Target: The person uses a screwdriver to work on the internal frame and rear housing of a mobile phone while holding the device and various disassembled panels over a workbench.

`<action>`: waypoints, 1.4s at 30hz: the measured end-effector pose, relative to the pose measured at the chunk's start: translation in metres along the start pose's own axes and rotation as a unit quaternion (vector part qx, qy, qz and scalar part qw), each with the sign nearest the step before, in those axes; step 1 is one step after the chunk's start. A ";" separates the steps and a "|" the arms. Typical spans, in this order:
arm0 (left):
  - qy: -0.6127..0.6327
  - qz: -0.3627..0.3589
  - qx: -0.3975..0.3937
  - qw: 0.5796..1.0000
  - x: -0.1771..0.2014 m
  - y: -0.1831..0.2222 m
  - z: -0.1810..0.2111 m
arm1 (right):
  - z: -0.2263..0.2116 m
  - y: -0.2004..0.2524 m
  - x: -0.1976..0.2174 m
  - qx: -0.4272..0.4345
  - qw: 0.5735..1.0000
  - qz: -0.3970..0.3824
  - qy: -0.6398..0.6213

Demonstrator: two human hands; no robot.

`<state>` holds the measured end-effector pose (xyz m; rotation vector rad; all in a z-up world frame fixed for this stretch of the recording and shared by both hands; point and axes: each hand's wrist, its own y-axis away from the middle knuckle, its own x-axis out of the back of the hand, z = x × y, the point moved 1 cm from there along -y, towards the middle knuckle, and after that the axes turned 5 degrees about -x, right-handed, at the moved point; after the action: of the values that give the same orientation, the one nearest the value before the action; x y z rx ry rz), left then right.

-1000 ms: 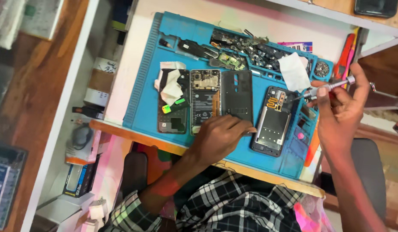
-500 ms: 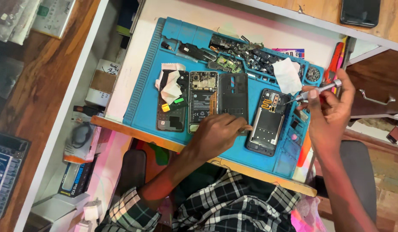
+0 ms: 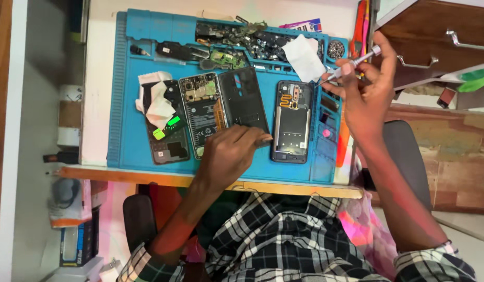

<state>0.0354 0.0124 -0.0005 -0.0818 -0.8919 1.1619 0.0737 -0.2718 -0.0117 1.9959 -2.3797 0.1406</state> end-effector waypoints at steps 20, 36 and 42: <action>0.002 -0.014 0.008 1.000 0.002 -0.004 0.000 | 0.012 -0.001 -0.006 -0.046 0.999 0.013 -0.010; 0.017 -0.018 0.009 1.000 0.001 -0.003 -0.002 | 0.016 -0.004 -0.004 -0.126 0.982 0.024 -0.137; 0.010 -0.018 0.011 1.000 0.002 -0.004 0.000 | 0.016 -0.004 -0.005 -0.125 0.982 0.027 -0.141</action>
<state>0.0388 0.0122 0.0031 -0.0597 -0.8606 1.1357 0.0792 -0.2690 -0.0278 1.9455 -2.4599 -0.4476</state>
